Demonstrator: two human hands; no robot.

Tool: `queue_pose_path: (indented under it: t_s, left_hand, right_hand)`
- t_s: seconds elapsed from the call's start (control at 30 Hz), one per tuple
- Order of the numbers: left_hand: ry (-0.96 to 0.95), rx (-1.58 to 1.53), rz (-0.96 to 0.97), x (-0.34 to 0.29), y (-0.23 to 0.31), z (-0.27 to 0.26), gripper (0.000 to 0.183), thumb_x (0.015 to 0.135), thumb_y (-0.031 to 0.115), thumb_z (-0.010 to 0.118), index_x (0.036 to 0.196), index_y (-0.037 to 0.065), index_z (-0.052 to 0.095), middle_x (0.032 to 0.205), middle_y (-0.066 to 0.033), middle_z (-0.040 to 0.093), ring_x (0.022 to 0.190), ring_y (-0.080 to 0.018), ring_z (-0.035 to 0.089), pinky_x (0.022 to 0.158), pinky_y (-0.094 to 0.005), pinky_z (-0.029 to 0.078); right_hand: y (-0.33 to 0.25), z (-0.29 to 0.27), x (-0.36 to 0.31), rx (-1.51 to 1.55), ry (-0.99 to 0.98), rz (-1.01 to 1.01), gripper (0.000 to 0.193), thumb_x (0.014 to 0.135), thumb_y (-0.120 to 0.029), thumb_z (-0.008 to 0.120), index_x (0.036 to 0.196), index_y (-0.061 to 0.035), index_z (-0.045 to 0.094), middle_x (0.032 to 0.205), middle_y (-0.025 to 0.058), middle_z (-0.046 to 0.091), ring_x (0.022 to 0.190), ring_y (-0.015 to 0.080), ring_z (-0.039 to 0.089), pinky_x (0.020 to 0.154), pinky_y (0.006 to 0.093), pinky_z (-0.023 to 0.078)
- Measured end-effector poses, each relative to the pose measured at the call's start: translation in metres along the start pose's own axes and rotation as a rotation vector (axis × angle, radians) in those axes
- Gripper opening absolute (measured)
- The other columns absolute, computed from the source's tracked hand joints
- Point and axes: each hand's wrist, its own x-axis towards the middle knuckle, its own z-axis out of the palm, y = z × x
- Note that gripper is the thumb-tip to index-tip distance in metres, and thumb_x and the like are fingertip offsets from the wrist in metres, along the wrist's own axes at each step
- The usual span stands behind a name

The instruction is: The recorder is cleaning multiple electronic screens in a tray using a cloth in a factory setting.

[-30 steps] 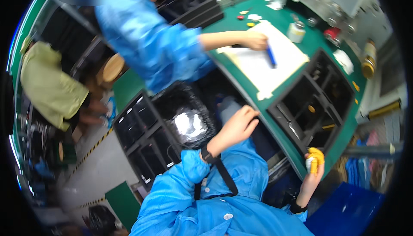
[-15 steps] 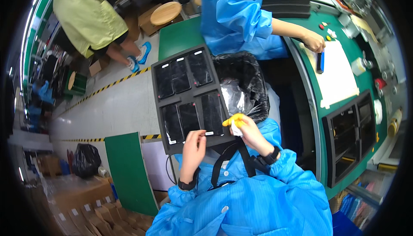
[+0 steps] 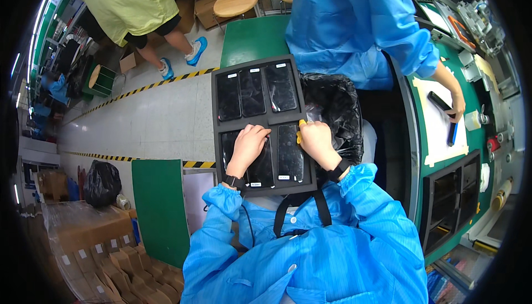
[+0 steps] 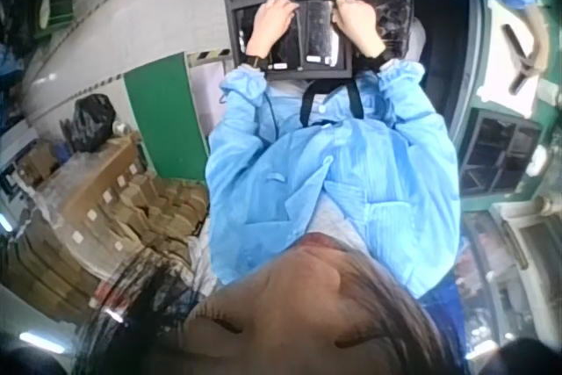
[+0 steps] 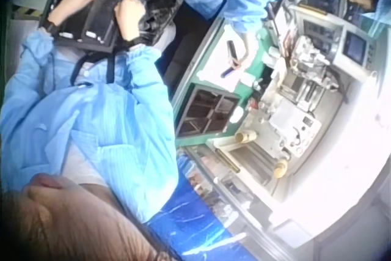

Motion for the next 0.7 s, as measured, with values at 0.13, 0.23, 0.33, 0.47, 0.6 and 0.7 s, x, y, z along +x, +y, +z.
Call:
queue_pose_path:
  t_s: [0.13, 0.23, 0.33, 0.47, 0.6, 0.7]
  left_hand:
    - [-0.081, -0.023, 0.031, 0.011, -0.013, -0.003, 0.017, 0.078, 0.017, 0.066, 0.094, 0.012, 0.07, 0.088, -0.0003, 0.06, 0.091, -0.0213, 0.055, 0.08, -0.0342, 0.044]
    - [-0.131, -0.035, 0.079, 0.017, -0.021, -0.005, 0.016, 0.079, 0.018, 0.066, 0.093, 0.011, 0.07, 0.086, 0.0001, 0.06, 0.09, -0.0205, 0.056, 0.08, -0.0337, 0.045]
    - [-0.145, -0.03, 0.17, 0.023, -0.026, -0.004, 0.013, 0.078, 0.017, 0.066, 0.089, 0.011, 0.07, 0.083, 0.0001, 0.059, 0.087, -0.0199, 0.057, 0.079, -0.0328, 0.045]
    - [-0.138, 0.023, 0.317, 0.027, -0.029, -0.002, 0.007, 0.077, 0.016, 0.065, 0.082, 0.012, 0.067, 0.081, 0.0003, 0.059, 0.086, -0.0193, 0.057, 0.079, -0.0319, 0.045]
    - [-0.151, -0.055, 0.329, 0.026, -0.027, -0.006, 0.006, 0.078, 0.015, 0.065, 0.081, 0.01, 0.066, 0.083, -0.0004, 0.059, 0.086, -0.0204, 0.057, 0.08, -0.0326, 0.045]
    - [-0.161, -0.15, 0.271, 0.026, -0.024, -0.01, 0.006, 0.079, 0.013, 0.063, 0.082, 0.008, 0.063, 0.087, -0.0022, 0.058, 0.087, -0.0224, 0.057, 0.08, -0.0329, 0.046]
  right_hand:
    - [-0.001, 0.013, 0.002, -0.069, 0.048, -0.037, 0.007, 0.07, -0.011, 0.062, 0.067, -0.0046, 0.063, 0.067, 0.012, 0.062, 0.063, 0.0266, 0.062, 0.06, 0.0386, 0.048]
    - [0.0, 0.019, 0.005, -0.094, 0.024, -0.056, 0.006, 0.071, -0.009, 0.06, 0.068, -0.0043, 0.063, 0.067, 0.0123, 0.062, 0.063, 0.0271, 0.063, 0.06, 0.0385, 0.049]
    - [0.001, 0.026, 0.006, 0.021, 0.048, -0.016, 0.005, 0.071, -0.008, 0.06, 0.07, -0.0042, 0.062, 0.067, 0.0131, 0.062, 0.064, 0.0283, 0.064, 0.059, 0.0389, 0.05]
    - [0.0, 0.023, 0.007, 0.153, 0.06, 0.029, 0.005, 0.071, -0.009, 0.061, 0.072, -0.0041, 0.062, 0.068, 0.0135, 0.062, 0.065, 0.0291, 0.064, 0.058, 0.0393, 0.051]
    - [0.003, 0.026, 0.004, 0.128, 0.072, 0.066, 0.006, 0.072, -0.011, 0.062, 0.072, -0.0046, 0.062, 0.07, 0.0138, 0.063, 0.064, 0.0295, 0.064, 0.058, 0.0397, 0.051]
    - [0.001, 0.023, 0.002, 0.166, 0.073, 0.091, 0.007, 0.072, -0.011, 0.063, 0.073, -0.0043, 0.062, 0.071, 0.0148, 0.063, 0.064, 0.0305, 0.064, 0.059, 0.0406, 0.051]
